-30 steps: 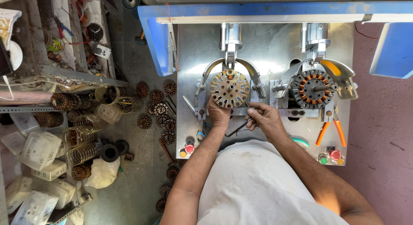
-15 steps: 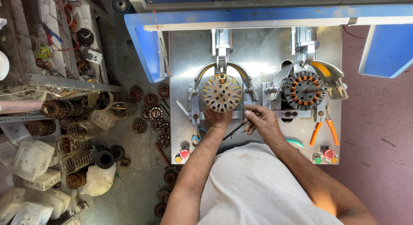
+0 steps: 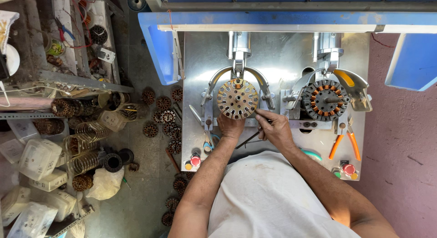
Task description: The person uses pliers and a metal rod to adjust and insert components into a circular metal part mounted on a machine. They repeatedly manipulate the part, press buttons on the machine, and transfer small components between two circular assemblies.
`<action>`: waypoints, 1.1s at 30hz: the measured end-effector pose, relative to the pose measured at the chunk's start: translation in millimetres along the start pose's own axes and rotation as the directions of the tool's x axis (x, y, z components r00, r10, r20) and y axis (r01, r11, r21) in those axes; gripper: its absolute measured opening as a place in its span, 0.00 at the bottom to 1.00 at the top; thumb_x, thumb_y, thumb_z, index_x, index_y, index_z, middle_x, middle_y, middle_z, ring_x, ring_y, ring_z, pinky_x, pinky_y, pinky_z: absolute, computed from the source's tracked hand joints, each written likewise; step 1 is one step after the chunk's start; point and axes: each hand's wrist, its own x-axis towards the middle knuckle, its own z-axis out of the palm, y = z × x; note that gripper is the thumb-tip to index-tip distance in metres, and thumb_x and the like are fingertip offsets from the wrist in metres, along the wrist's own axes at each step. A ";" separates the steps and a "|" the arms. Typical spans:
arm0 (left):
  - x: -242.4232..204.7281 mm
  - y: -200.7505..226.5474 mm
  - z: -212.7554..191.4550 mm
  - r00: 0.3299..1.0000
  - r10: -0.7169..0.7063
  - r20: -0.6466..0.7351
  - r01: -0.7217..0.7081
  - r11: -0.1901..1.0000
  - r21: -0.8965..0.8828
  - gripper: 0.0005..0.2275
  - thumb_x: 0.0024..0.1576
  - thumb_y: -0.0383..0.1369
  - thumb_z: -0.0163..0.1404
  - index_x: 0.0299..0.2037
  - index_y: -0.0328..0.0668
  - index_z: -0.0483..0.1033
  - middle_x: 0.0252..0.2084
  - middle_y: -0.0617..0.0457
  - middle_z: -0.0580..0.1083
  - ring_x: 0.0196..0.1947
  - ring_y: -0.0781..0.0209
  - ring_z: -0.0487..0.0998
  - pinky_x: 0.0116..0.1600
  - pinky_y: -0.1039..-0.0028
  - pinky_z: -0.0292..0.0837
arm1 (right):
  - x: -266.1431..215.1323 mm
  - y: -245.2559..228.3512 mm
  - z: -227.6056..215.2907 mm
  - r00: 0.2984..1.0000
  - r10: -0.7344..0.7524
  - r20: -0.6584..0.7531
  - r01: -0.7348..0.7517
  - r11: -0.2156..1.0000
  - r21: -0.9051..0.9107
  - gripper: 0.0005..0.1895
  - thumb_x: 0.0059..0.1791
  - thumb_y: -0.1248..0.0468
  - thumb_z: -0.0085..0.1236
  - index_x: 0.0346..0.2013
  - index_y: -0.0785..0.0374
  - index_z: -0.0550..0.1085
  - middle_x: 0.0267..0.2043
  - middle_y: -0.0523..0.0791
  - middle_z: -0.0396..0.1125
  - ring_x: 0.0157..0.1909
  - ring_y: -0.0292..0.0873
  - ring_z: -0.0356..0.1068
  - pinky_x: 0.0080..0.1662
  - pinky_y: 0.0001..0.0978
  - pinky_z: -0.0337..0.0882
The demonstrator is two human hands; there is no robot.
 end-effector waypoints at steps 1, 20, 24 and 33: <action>-1.2 -1.6 1.4 1.000 -0.025 0.003 0.025 1.000 -0.012 0.11 0.55 0.39 0.57 0.41 0.40 0.78 0.32 0.46 0.78 0.32 0.43 0.81 0.36 0.55 0.78 | -0.6 -0.3 -0.3 0.995 -0.091 -0.031 0.087 0.990 -0.115 0.15 0.52 0.63 0.59 0.54 0.61 0.79 0.30 0.45 0.76 0.27 0.38 0.74 0.30 0.30 0.73; 0.9 2.7 -32.9 0.962 0.074 -0.261 -0.151 0.946 -0.287 0.15 0.49 0.28 0.61 0.46 0.34 0.76 0.43 0.39 0.78 0.43 0.38 0.80 0.46 0.58 0.77 | -27.6 -2.4 1.1 0.986 0.169 -0.005 -0.166 0.973 0.158 0.17 0.54 0.61 0.54 0.52 0.70 0.77 0.19 0.41 0.63 0.13 0.33 0.59 0.14 0.30 0.58; -1.6 9.4 -38.4 0.832 -0.403 0.381 0.555 0.582 -0.595 0.09 0.58 0.27 0.56 0.43 0.26 0.80 0.36 0.37 0.83 0.30 0.49 0.86 0.32 0.68 0.82 | -20.7 3.1 9.2 0.987 0.157 0.019 -0.158 0.977 0.142 0.16 0.54 0.62 0.54 0.52 0.69 0.77 0.20 0.42 0.63 0.13 0.34 0.62 0.15 0.30 0.61; 6.4 -20.8 -13.5 0.621 -0.261 0.739 0.752 -0.064 -0.656 0.07 0.63 0.26 0.49 0.45 0.28 0.77 0.37 0.43 0.81 0.29 0.56 0.84 0.30 0.73 0.81 | -3.5 -4.3 26.2 0.982 0.190 -0.007 -0.190 0.982 0.021 0.16 0.53 0.62 0.54 0.53 0.65 0.78 0.17 0.45 0.67 0.12 0.36 0.64 0.15 0.30 0.64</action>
